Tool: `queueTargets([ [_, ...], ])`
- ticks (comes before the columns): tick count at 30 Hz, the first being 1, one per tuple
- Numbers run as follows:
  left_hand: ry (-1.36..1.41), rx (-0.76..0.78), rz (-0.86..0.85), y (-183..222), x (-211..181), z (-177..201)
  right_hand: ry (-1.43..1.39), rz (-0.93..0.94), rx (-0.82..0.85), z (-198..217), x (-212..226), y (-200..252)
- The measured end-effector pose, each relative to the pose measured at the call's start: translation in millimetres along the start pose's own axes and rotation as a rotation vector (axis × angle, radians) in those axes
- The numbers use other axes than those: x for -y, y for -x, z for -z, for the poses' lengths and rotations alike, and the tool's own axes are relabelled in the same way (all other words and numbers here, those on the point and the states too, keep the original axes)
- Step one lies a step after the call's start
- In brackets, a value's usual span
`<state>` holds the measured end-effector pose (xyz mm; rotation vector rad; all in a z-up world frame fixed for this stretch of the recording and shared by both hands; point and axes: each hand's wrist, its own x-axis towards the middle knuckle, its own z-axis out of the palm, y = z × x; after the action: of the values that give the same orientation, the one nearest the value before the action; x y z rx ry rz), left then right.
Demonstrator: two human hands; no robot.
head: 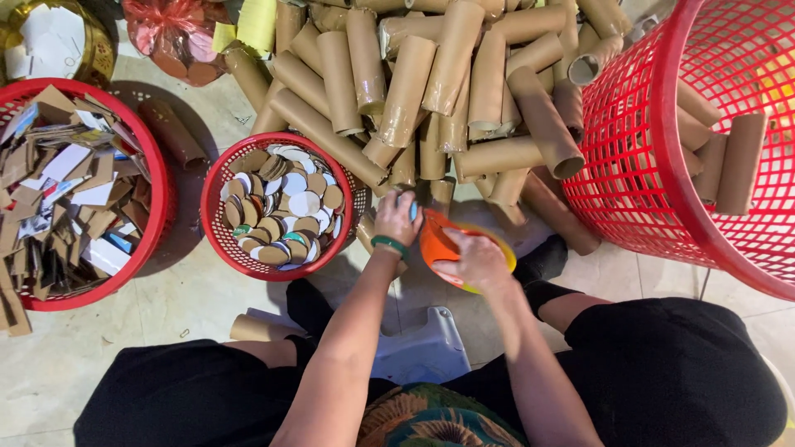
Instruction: The recorder is assembling cardboard tubes by taping a base onto them and filling them with circular cardboard pieces.
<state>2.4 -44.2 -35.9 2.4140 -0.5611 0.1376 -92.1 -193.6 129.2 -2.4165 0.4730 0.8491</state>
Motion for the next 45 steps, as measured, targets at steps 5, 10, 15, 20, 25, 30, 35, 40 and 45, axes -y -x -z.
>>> queueTargets([
  [5,-0.068,0.015,-0.126,-24,4,-10,0.359,0.069,-0.157,-5,-4,-17],
  [10,-0.202,0.274,0.058,-28,-24,34,-0.196,0.153,-0.211,13,-42,-6],
  [15,-0.181,0.666,0.456,-26,-21,16,-0.076,0.057,-0.255,19,-54,-2],
  [20,-0.211,0.663,0.436,-22,-45,55,-0.208,0.091,-0.262,25,-69,8],
  [25,-0.477,0.752,0.341,-22,-30,48,-0.233,0.079,-0.213,33,-69,17],
  [30,-0.193,0.612,0.557,-20,-30,54,-0.43,0.128,-0.306,46,-71,29],
  [35,0.307,0.369,0.644,7,28,38,-0.395,0.288,-0.534,46,-109,15],
  [40,0.703,0.377,0.885,14,40,26,-0.375,0.149,-0.57,66,-94,49],
  [45,1.295,0.401,1.128,5,27,11,-0.421,0.042,-0.522,78,-91,52],
])
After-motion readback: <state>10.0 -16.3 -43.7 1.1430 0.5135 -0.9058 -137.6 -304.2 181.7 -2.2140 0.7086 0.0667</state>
